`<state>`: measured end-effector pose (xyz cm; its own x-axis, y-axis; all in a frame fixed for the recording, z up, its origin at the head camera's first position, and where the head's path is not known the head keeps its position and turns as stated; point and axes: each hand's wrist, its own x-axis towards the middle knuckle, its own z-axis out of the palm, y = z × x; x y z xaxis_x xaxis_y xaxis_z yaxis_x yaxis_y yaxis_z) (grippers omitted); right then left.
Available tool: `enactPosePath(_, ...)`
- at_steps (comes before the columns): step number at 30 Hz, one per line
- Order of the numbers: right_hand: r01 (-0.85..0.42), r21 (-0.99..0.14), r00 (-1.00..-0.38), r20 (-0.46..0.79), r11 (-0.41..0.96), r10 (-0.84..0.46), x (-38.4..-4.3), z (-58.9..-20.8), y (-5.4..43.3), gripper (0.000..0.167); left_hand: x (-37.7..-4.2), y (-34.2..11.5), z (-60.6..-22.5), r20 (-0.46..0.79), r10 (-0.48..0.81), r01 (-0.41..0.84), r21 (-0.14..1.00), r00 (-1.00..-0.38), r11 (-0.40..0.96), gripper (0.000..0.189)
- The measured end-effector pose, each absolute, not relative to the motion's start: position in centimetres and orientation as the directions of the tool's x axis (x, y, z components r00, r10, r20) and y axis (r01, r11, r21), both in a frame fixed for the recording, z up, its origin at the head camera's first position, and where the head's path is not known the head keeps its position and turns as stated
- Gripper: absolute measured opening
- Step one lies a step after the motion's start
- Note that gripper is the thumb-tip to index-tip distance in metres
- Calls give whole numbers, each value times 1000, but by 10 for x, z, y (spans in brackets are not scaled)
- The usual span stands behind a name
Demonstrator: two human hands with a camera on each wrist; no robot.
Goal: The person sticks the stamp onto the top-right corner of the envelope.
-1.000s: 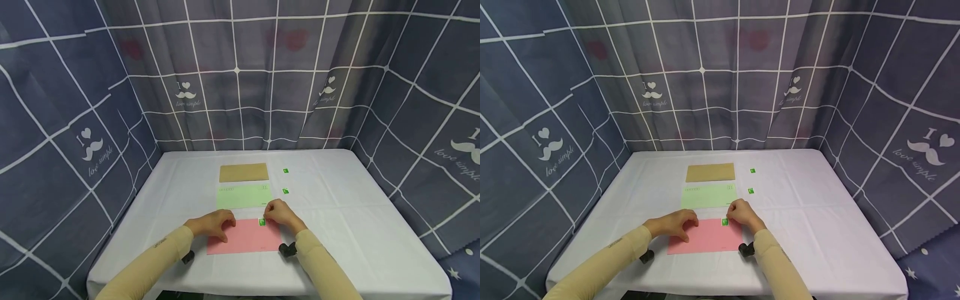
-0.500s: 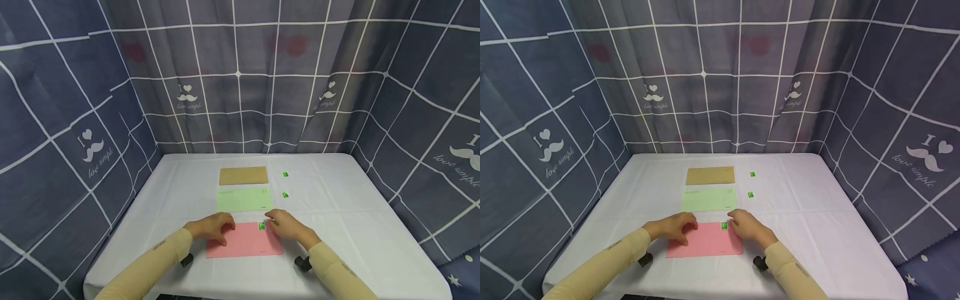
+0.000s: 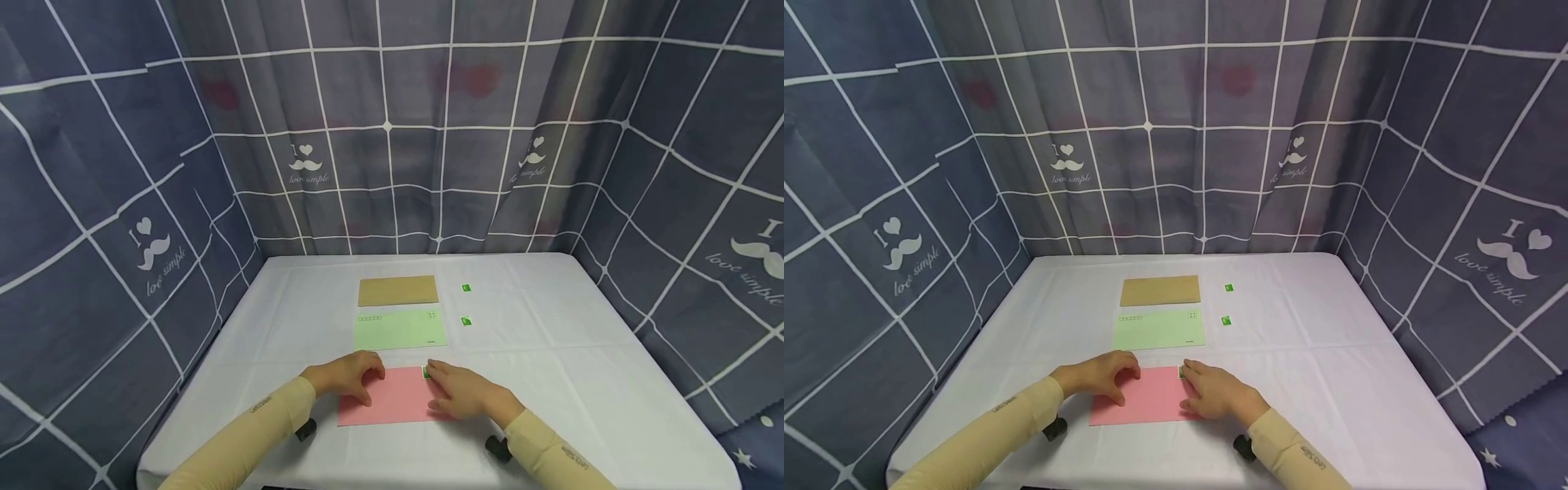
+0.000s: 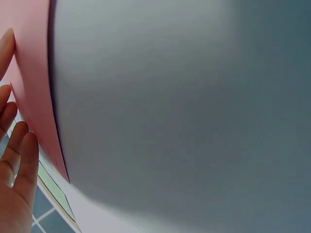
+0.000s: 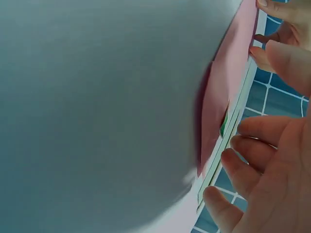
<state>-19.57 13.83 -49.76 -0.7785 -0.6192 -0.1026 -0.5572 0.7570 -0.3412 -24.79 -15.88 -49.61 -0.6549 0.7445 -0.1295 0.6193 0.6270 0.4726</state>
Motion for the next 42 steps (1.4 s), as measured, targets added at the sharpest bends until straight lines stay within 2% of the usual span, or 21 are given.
enactPosePath(7,-587,-314,-755,-121,746,-645,-189,-503,142,67,-248,-159,-496,-126,753,622,485,-646,615,46)
enactPosePath(14,-590,-320,-750,-122,741,-650,-189,-504,142,69,-248,-158,-497,-146,731,596,485,-667,640,47)
enactPosePath(25,-591,-289,-750,-148,753,-645,-189,-501,139,72,-247,-158,-496,-106,758,630,489,-644,603,47)
enactPosePath(42,-578,-302,-758,-148,759,-636,-192,-504,139,70,-249,-158,-497,-140,728,597,480,-671,643,47)
